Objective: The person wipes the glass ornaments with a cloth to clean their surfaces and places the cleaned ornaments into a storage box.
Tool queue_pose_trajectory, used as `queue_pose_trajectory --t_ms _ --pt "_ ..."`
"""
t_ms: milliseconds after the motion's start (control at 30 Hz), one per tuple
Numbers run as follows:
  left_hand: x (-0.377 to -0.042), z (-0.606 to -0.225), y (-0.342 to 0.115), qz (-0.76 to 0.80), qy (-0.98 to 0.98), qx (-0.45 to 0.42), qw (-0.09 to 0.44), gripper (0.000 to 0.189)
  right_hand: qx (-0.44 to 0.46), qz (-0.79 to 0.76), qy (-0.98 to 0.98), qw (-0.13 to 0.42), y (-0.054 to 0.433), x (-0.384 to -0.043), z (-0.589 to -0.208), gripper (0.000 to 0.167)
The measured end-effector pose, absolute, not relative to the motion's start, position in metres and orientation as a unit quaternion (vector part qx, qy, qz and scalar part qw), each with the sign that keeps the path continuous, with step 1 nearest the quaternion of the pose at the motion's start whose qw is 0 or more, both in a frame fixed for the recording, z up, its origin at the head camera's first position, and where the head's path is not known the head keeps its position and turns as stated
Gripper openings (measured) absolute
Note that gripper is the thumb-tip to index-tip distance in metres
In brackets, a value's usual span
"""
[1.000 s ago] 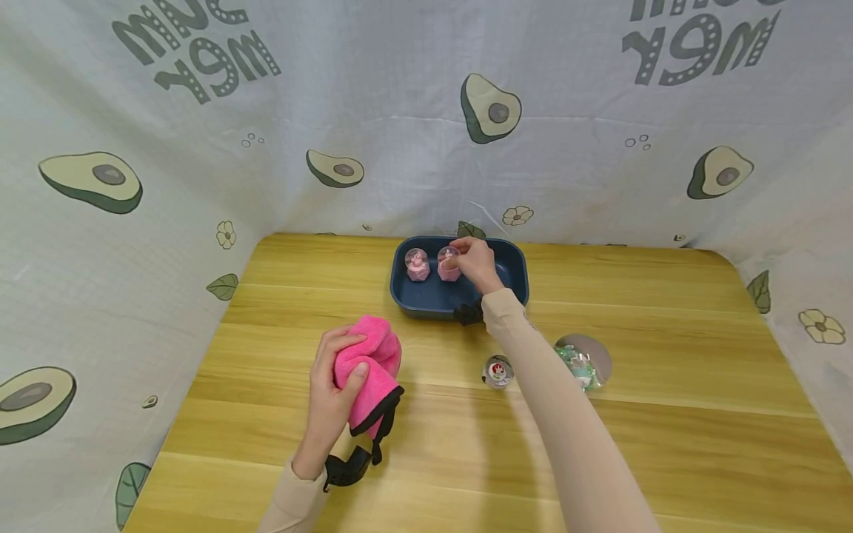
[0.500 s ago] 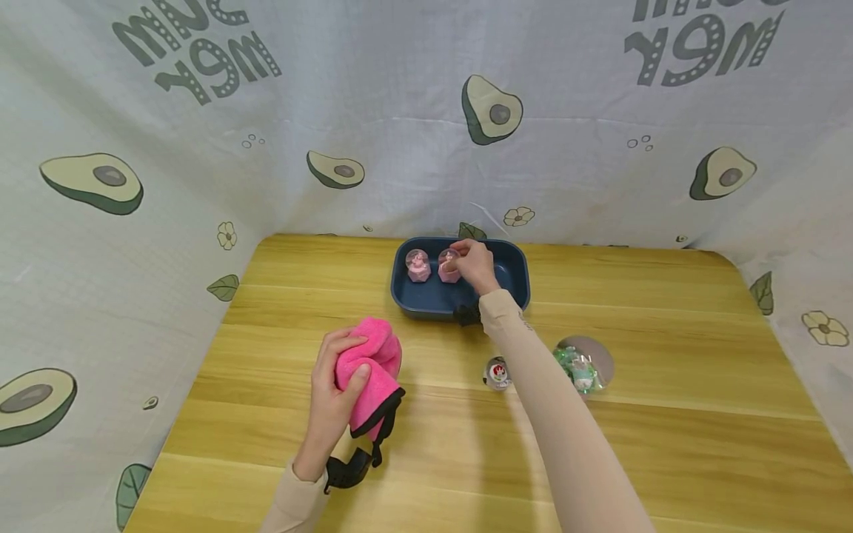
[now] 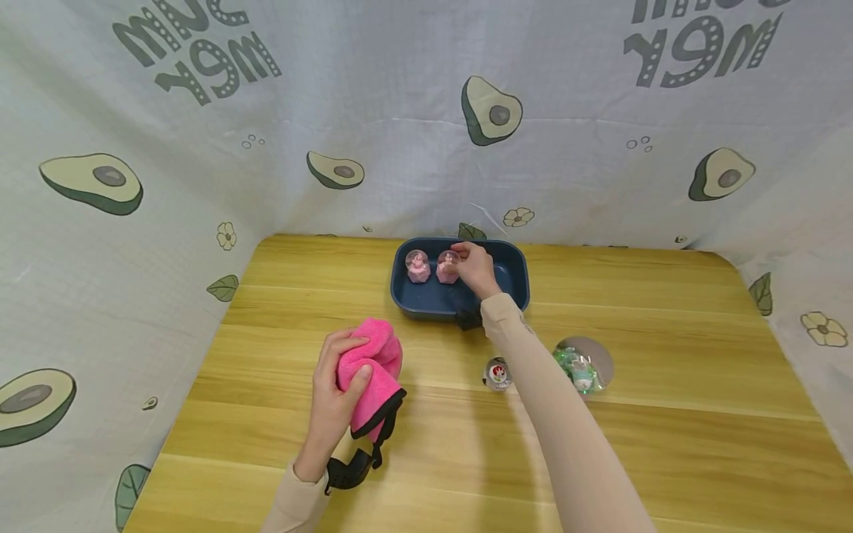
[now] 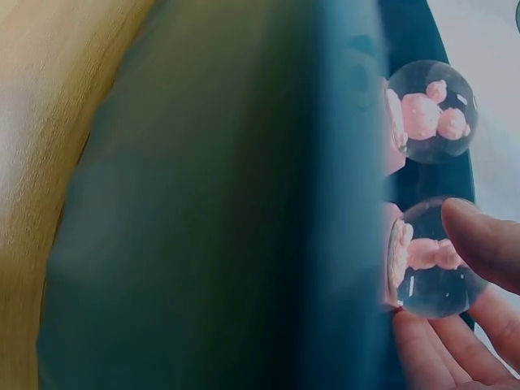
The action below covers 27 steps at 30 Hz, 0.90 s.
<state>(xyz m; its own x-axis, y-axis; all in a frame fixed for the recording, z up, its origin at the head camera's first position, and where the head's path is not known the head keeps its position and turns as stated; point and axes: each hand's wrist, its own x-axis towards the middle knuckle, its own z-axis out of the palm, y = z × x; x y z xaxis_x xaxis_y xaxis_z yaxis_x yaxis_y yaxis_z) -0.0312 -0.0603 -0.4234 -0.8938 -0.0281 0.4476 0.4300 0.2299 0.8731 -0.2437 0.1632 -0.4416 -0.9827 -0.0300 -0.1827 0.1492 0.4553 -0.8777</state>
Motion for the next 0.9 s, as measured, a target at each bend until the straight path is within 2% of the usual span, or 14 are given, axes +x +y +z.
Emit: queue_pose_trajectory --t_ms 267,600,900 --pt "-0.032 -0.426 -0.060 -0.610 -0.761 -0.130 0.182 0.033 0.042 -0.548 0.830 0.088 0.172 -0.238 -0.440 0.057" --pt "-0.032 -0.422 -0.057 -0.607 -0.767 -0.123 0.168 0.035 0.005 -0.672 0.739 0.050 0.185 -0.219 -0.426 0.051" --pt "-0.033 -0.423 -0.057 -0.609 -0.766 -0.123 0.164 0.036 -0.044 -0.773 0.632 -0.031 0.197 -0.189 -0.401 0.041"
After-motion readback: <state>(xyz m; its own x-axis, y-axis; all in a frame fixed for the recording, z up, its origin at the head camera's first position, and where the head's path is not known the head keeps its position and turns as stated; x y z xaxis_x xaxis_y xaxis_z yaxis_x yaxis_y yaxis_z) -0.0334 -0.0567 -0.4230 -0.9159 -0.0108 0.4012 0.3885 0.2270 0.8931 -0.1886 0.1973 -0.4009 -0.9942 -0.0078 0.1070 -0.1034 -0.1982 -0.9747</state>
